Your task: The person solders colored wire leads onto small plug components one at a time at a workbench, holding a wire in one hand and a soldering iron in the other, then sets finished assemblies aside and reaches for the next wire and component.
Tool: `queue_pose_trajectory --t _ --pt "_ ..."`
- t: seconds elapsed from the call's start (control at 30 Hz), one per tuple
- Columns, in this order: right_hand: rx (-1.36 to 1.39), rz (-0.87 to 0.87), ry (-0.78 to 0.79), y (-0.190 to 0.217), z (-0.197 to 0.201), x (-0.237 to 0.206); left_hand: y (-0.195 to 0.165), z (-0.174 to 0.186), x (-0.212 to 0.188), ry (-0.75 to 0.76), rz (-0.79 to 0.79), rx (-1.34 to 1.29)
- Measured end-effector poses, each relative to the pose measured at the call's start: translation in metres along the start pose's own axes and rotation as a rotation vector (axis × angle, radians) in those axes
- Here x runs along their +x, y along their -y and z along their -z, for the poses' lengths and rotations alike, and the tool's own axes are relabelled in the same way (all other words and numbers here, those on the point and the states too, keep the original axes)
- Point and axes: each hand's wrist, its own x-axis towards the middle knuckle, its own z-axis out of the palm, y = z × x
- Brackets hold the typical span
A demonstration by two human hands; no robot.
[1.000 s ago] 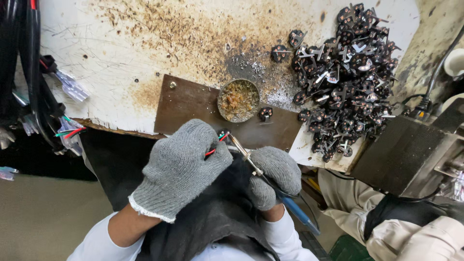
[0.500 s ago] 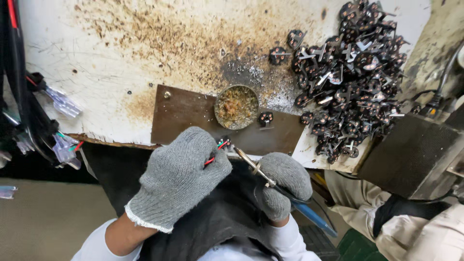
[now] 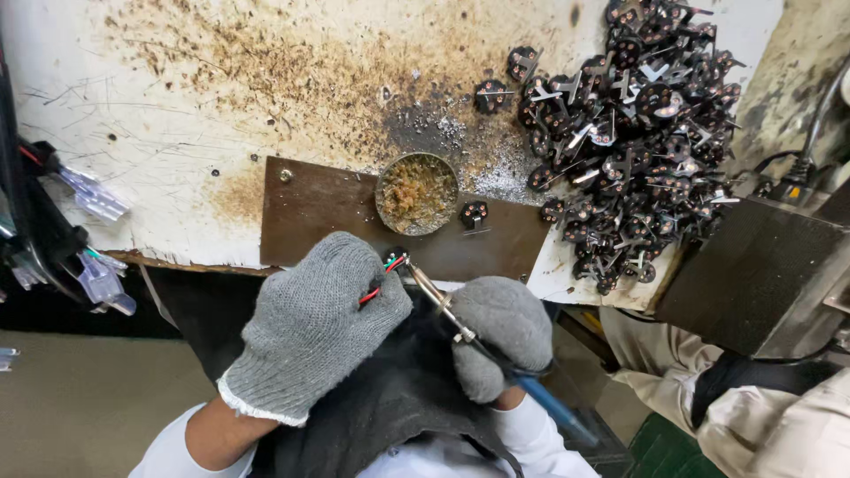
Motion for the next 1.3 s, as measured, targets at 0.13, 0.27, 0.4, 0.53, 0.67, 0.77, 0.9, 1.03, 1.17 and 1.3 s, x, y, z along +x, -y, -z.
queue_pose_trajectory --t 0.13,0.27,0.4,0.53,0.67,0.77,0.9,1.03,1.17,1.3 --pt "0.038 -0.090 -0.009 0.000 0.002 -0.006 0.001 0.000 -0.002 0.023 -0.006 0.011" --pt "-0.013 0.004 0.006 0.002 0.003 0.003 -0.003 0.004 0.002 0.018 0.007 -0.022" --pt "0.066 -0.201 -0.038 0.003 0.002 0.012 -0.005 0.004 0.005 -0.015 -0.023 -0.014" --pt "0.253 -0.336 -0.160 -0.004 0.005 -0.002 -0.001 0.000 0.001 -0.009 -0.015 -0.008" --pt "0.031 -0.123 -0.361 -0.025 0.011 -0.023 0.003 0.000 -0.001 -0.038 -0.029 -0.063" --pt "-0.030 -0.113 -0.427 -0.045 0.010 -0.020 -0.002 0.005 0.004 -0.054 -0.036 -0.062" --pt "0.319 -0.064 -0.606 -0.039 -0.006 -0.006 -0.009 0.008 0.012 -0.094 -0.077 -0.036" --pt "0.413 -0.066 -0.507 -0.007 -0.028 0.013 -0.005 0.007 0.008 -0.080 -0.043 -0.057" --pt "0.091 -0.075 -0.385 0.017 -0.021 0.037 0.001 0.001 0.002 -0.104 -0.061 -0.090" --pt "-0.437 0.056 -0.096 0.026 0.000 0.062 -0.006 0.003 0.003 -0.112 -0.049 -0.050"
